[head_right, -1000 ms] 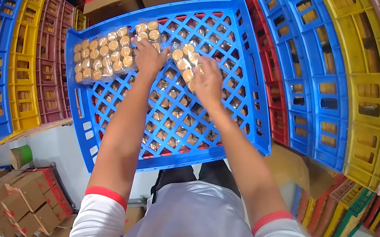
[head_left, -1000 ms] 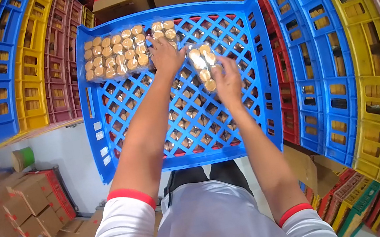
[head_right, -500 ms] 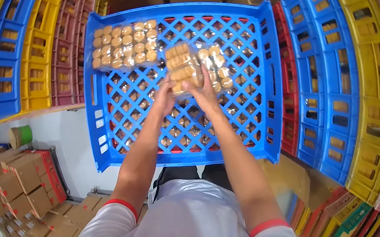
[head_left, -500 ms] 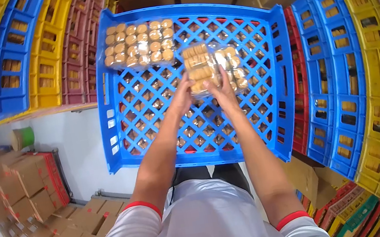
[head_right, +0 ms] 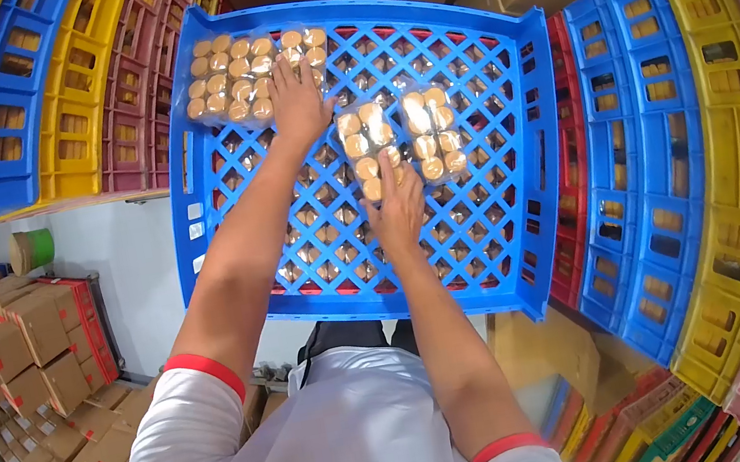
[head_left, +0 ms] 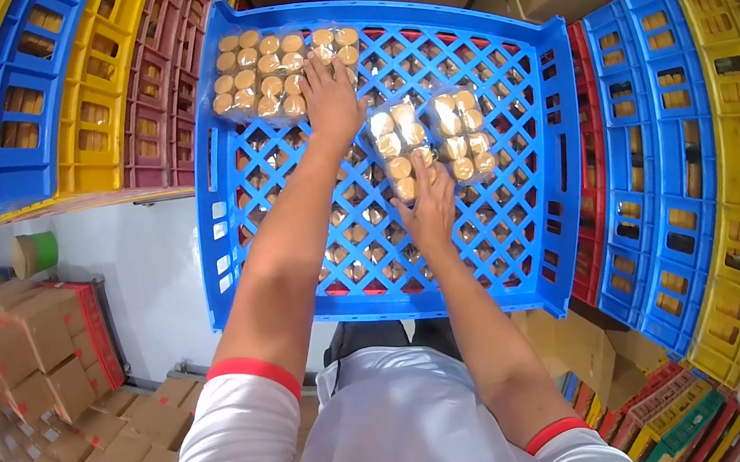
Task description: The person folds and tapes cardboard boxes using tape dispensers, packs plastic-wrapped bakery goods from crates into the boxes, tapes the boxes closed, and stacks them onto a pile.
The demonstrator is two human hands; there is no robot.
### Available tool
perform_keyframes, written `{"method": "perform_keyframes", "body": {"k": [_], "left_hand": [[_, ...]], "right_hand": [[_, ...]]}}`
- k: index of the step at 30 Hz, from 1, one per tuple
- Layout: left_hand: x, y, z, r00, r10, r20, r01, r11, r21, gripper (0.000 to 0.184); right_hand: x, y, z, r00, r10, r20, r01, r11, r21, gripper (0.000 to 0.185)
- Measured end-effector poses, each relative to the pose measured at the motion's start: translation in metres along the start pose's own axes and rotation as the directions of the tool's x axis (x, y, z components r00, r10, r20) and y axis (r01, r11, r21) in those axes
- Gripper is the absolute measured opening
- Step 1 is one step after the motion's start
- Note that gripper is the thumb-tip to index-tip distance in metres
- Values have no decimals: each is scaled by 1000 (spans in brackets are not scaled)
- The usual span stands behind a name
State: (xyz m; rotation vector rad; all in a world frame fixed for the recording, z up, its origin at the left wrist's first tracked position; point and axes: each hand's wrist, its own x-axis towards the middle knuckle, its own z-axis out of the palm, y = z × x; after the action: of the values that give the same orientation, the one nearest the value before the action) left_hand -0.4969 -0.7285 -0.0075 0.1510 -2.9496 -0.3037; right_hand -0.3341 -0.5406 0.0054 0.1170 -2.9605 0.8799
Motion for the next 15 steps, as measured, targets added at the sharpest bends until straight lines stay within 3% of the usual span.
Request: {"method": "perform_keyframes", "body": {"k": [3,4,5,6,7,8,10,12,13,15], "left_hand": [[-1,10,-6,996,14,93,-10,999,-52,84],[-3,13,-14,984,-50,173,74,987,-140,77],[-8,13,-15,984,-44,173,70,987,-145,77],[-13,11,-15,986,-54,156,84,977,-194,76],[-21,7,-15,988,-63,141,96,966,-241,74],[-34,1,-14,998,-50,31,57,946,-320,74],[-70,2,-26,993,-114,12,112,948,-298,78],[-117,7,-33,985,-164,47,170,952,-253,88],[-132,12,-36,987,-155,44,161,955,-249,88],[-162,25,-37,974,-163,155,206,922,-328,104]], "right_hand": [[3,7,-14,998,3,60,-1,1000,-30,84],[9,14,-22,998,-51,-26,51,999,15,77],[16,22,-29,988,-104,-114,111,992,56,71],[23,27,-41,975,-118,-190,115,993,-28,68],[31,39,-49,975,-113,-191,109,994,-29,68],[44,56,-55,976,-58,-209,58,998,-6,68],[68,76,-61,970,13,-243,-8,1000,19,68],[83,86,-63,980,189,-66,-181,976,120,73],[93,91,-59,978,194,-73,-184,975,126,73],[102,108,-37,956,284,66,-290,951,110,80]]}}
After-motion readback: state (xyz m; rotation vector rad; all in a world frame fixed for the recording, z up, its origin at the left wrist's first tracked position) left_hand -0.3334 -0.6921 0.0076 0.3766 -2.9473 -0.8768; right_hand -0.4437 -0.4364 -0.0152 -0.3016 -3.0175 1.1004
